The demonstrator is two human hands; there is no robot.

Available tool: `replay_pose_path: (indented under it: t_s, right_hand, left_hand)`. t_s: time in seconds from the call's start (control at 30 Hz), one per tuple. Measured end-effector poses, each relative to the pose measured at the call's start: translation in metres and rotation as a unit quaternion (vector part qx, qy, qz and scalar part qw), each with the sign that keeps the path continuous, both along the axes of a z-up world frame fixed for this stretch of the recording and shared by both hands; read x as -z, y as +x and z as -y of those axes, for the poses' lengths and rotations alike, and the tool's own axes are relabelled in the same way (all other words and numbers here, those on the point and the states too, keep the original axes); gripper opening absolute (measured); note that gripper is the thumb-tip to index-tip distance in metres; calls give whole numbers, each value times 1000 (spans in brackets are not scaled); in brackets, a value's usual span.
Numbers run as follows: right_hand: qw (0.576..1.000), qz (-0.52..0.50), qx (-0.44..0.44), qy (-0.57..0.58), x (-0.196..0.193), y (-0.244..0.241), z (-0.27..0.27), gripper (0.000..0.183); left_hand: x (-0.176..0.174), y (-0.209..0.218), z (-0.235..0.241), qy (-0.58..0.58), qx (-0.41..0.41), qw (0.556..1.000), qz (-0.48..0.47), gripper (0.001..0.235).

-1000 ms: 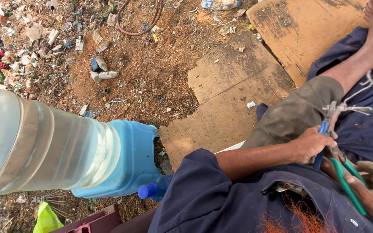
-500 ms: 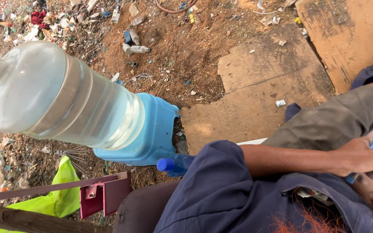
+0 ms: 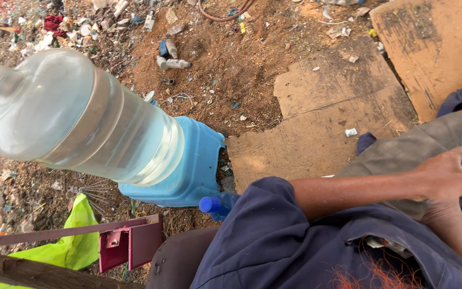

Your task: The person sits on the ground and uses two pairs of pliers to cut a coiled metal wire. One plier holds the wire while the other cuts it into small pieces, which fall onto the cardboard below.

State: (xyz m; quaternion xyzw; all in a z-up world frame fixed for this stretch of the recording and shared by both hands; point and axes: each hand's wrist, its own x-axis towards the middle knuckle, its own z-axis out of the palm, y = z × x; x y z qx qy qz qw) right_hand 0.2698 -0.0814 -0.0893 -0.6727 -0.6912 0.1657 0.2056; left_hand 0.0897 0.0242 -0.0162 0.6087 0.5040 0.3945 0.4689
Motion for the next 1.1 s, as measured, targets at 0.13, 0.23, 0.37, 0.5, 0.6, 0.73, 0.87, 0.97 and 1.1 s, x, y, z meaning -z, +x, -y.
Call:
replay_pose_path:
  t_s: [0.13, 0.23, 0.37, 0.5, 0.6, 0.73, 0.87, 0.97, 1.1]
  right_hand:
    - [999, -10, 13, 50, -28, -1, 21, 41]
    - [994, -7, 49, 98, -54, 7, 48, 42]
    - [988, -8, 69, 141, -89, 1, 62, 41]
    - [986, -4, 52, 160, -111, -13, 52, 46]
    - [986, 6, 51, 158, -118, -14, 52, 47]
    - [986, -5, 62, 153, -120, -11, 52, 47]
    - [986, 8, 79, 149, -121, -13, 52, 50]
    - [987, 18, 89, 129, -120, -13, 52, 52]
    - [989, 6, 93, 113, -114, -14, 54, 51]
  left_hand:
    - [2, -19, 0, 47, 29, 993, 106, 73]
    - [6, -47, 3, -15, 79, 996, 25, 43]
    - [-9, -70, 13, -50, 103, 988, 101, 43]
    - [-45, -81, 19, -74, 113, 990, 41, 42]
    - [-58, -78, 21, -24, 126, 992, -20, 41]
    - [-60, -74, 21, 10, 132, 984, -119, 43]
    - [-60, -68, 28, 42, 146, 974, -168, 43]
    - [-60, -63, 33, 54, 163, 968, -180, 44]
    - [-54, -59, 39, 94, 176, 957, -209, 51]
